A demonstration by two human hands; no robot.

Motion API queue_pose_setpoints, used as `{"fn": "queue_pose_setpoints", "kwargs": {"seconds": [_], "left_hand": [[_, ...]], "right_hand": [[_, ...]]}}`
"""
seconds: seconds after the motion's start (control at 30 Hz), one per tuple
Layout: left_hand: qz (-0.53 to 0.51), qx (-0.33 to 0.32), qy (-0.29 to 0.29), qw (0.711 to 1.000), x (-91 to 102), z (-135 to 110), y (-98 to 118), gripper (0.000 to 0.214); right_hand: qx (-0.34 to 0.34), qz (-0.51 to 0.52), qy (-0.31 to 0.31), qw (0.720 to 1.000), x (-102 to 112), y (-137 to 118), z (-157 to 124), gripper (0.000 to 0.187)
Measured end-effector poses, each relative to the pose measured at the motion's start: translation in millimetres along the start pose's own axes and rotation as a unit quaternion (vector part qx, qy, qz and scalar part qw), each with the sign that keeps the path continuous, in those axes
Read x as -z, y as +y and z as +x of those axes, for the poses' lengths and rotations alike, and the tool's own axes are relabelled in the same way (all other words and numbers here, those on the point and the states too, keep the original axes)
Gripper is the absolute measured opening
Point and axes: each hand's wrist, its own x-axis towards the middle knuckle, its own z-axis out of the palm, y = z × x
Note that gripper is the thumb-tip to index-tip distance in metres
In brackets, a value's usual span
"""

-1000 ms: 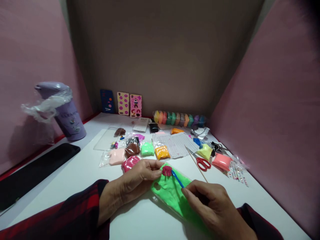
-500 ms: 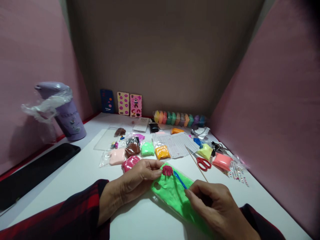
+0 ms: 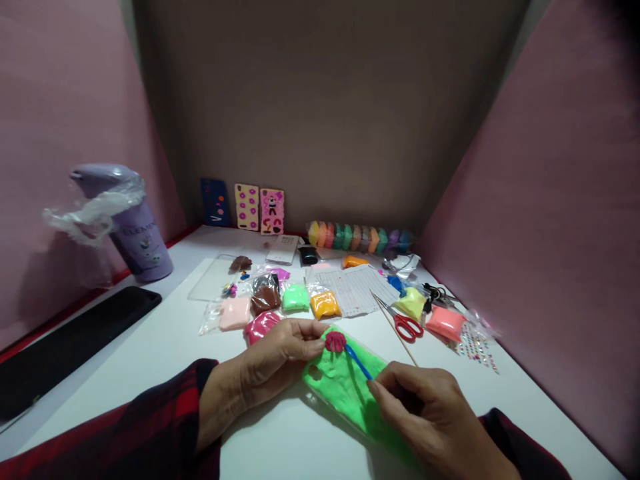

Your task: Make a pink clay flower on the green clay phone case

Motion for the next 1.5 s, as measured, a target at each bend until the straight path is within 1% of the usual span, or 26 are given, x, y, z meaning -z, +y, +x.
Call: {"fn": "queue_pose_setpoints", "kwargs": {"seconds": [0.13, 0.33, 0.43, 0.5, 0.57, 0.67, 0.8, 0.9, 1.0, 1.07, 1.13, 1.23, 1.3, 1.37, 1.47, 1.5], "left_hand": [[-0.009, -0.003, 0.003, 1.0, -1.5, 0, 0, 0.019], [-0.013, 0.004, 0.007, 1.0, -2.9, 0, 1, 0.017], [-0.01, 0.005, 0.009, 1.0, -2.0, 0, 0, 0.016], [-0.006, 0.0, 0.013, 1.0, -0.3, 0, -1, 0.013], [-0.003, -0.008, 0.021, 1.0, 1.4, 0, -2, 0.009], [-0.003, -0.016, 0.032, 0.999, 1.9, 0, -3, 0.01], [-0.001, -0.015, 0.038, 0.999, -0.8, 1, -4, 0.015], [0.0, -0.021, 0.046, 0.999, -1.3, 1, -5, 0.019], [-0.006, -0.022, 0.037, 0.999, -1.5, 1, -5, 0.018], [-0.007, -0.02, 0.028, 0.999, -2.5, 1, -3, 0.017], [-0.012, -0.015, 0.022, 1.0, -3.5, 0, -2, 0.016], [-0.012, -0.009, 0.024, 1.0, -3.5, 0, -1, 0.016], [-0.006, -0.008, 0.027, 1.0, -3.1, 0, -1, 0.019], [-0.006, -0.013, 0.026, 1.0, -2.6, 0, -1, 0.019], [-0.003, -0.02, 0.037, 0.999, -0.3, 0, -4, 0.019], [-0.002, -0.02, 0.043, 0.999, 1.2, 0, -4, 0.019]], "right_hand": [[0.014, 0.0, 0.007, 1.0, 0, -1, -1, 0.036], [0.041, 0.008, -0.001, 0.999, -1, -3, -1, 0.034], [0.048, -0.009, 0.005, 0.999, -2, -6, -3, 0.034], [0.066, -0.043, 0.032, 0.996, -3, -8, -6, 0.033], [0.095, -0.085, 0.074, 0.989, -3, -10, -9, 0.031], [0.138, -0.118, 0.121, 0.976, -3, -11, -12, 0.026], [0.173, -0.102, 0.116, 0.973, -5, -6, -8, 0.014], [0.166, -0.081, 0.131, 0.974, -7, -2, -7, 0.021], [0.159, -0.068, 0.165, 0.971, -9, -3, -9, 0.016], [0.161, -0.044, 0.173, 0.971, -10, -4, -9, 0.014], [0.158, -0.027, 0.169, 0.972, -10, -4, -8, 0.017], [0.172, -0.04, 0.176, 0.968, -10, -1, -7, 0.036], [0.198, -0.05, 0.193, 0.96, -10, 0, -7, 0.044], [0.223, -0.063, 0.215, 0.949, -8, -2, -5, 0.038], [0.26, -0.074, 0.237, 0.933, -4, -10, 0, 0.014], [0.269, -0.066, 0.249, 0.928, -4, -12, 2, 0.012]]}}
